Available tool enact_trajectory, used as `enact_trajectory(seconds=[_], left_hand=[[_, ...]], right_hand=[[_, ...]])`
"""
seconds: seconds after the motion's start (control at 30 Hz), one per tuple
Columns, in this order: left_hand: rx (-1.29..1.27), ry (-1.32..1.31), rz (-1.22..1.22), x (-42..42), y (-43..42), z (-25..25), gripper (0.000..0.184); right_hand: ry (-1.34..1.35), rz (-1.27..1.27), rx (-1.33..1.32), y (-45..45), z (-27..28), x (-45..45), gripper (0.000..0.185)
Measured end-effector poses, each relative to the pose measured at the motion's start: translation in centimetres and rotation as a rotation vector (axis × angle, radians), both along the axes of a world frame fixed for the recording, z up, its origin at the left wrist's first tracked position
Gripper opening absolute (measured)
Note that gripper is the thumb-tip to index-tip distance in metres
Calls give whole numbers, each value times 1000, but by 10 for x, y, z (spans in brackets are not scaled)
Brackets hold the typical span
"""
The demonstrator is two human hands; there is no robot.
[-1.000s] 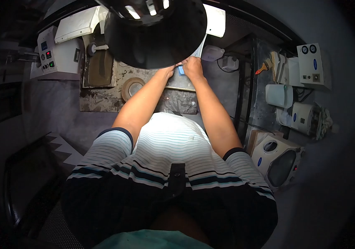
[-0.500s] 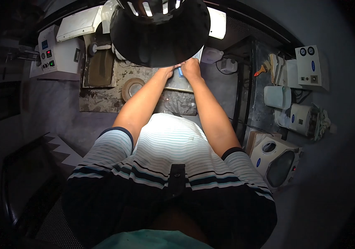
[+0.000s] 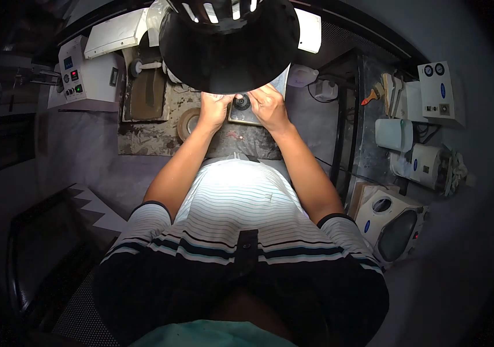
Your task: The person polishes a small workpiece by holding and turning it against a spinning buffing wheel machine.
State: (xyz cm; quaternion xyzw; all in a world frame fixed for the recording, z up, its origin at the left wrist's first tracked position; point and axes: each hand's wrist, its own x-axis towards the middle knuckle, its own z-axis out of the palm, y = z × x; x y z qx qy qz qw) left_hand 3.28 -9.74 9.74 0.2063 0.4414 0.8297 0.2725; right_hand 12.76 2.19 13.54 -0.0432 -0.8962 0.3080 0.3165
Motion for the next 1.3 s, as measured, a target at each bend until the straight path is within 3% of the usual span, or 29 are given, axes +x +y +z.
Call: enact_trajectory(seconds=[0.07, 0.3, 0.7, 0.83, 0.9, 0.97, 1.03, 1.13, 1.23, 1.3], left_hand=[[18, 10, 1, 1, -3, 11, 11], [-35, 24, 2, 1, -4, 11, 13], [-103, 18, -79, 9, 16, -2, 7], [-247, -26, -93, 18, 23, -5, 9], [-325, -5, -114, 20, 27, -20, 10], [-478, 283, -13, 24, 29, -30, 8], [-544, 309, -39, 30, 33, -39, 7], [-471, 456, -30, 35, 36, -50, 10], [-471, 362, -111, 38, 34, -47, 12], [-451, 374, -107, 37, 36, -53, 12]], right_hand=[[90, 7, 108, -2, 6, -3, 9], [146, -38, 47, -9, 21, -2, 11], [121, -95, -234, 4, -2, 18, 10], [60, -153, -386, 12, -24, 23, 14], [-175, -341, -606, 11, -39, 26, 18], [-249, -402, -678, 11, -51, 29, 20], [-240, -202, -1086, 9, -65, 28, 22], [-121, -229, -1130, 6, -82, 28, 22], [-75, -279, -1180, 12, -83, 31, 19], [-166, -270, -961, 19, -76, 37, 17]])
